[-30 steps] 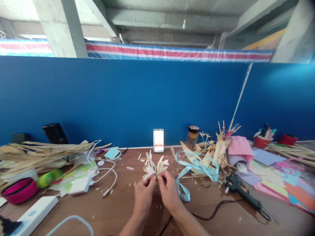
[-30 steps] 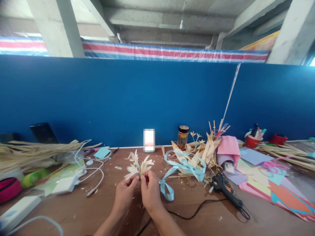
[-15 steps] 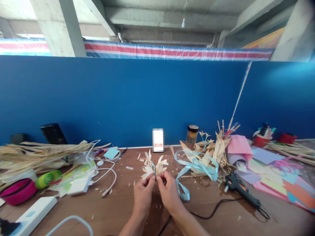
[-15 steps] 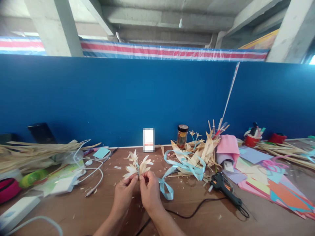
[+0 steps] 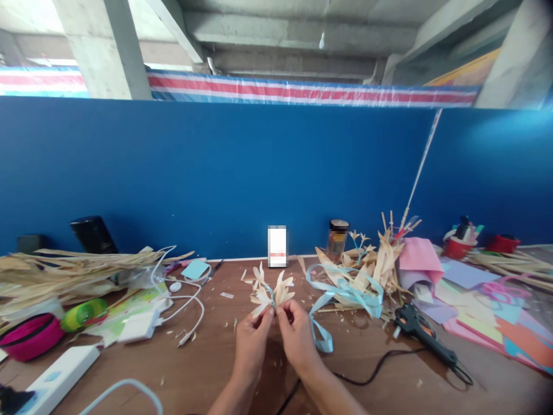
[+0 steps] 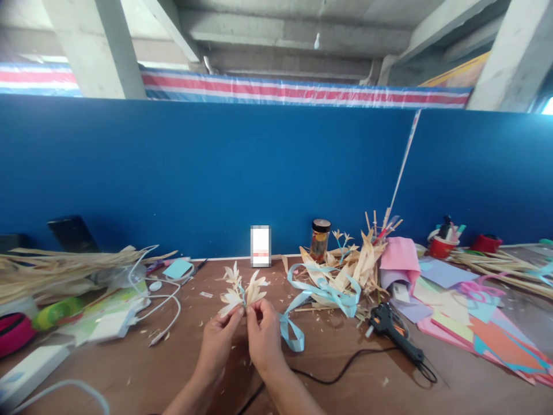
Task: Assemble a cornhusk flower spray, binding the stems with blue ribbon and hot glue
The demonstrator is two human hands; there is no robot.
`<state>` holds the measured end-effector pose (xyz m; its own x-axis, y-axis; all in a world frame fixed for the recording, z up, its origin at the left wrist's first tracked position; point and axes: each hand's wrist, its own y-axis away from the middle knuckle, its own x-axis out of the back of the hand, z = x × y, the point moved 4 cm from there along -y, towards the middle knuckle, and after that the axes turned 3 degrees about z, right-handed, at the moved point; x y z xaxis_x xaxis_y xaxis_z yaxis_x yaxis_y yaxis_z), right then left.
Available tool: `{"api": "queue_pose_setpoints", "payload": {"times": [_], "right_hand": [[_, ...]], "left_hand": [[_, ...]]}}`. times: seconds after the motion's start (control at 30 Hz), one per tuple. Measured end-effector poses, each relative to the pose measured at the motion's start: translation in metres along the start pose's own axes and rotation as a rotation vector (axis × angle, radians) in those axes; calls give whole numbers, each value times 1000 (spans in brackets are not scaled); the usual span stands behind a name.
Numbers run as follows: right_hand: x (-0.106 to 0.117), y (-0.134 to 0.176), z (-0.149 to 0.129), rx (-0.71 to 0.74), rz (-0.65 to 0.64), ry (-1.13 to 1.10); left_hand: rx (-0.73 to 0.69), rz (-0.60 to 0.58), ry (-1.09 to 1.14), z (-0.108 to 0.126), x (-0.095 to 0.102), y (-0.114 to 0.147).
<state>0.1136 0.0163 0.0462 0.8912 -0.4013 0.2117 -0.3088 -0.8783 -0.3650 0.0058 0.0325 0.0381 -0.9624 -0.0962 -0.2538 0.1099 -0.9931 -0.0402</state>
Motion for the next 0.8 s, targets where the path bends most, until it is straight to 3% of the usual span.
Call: {"api": "queue_pose_setpoints", "payload": {"times": [0.2,0.53,0.7,0.8], "right_hand": [[4,-1,-2,10,20,-6],[6,-4,-4,-20,-3,-65],[11,-7,-4,29,38,19],[10,-10,-2,26,-15,11]], "left_hand": [[95,-75,66,-4,-4,-1],[-30,-33,-79,-1,0,-2],[-47,-15,-121,-2,1,-3],[-43,-21,-107,-2,1,-3]]}}
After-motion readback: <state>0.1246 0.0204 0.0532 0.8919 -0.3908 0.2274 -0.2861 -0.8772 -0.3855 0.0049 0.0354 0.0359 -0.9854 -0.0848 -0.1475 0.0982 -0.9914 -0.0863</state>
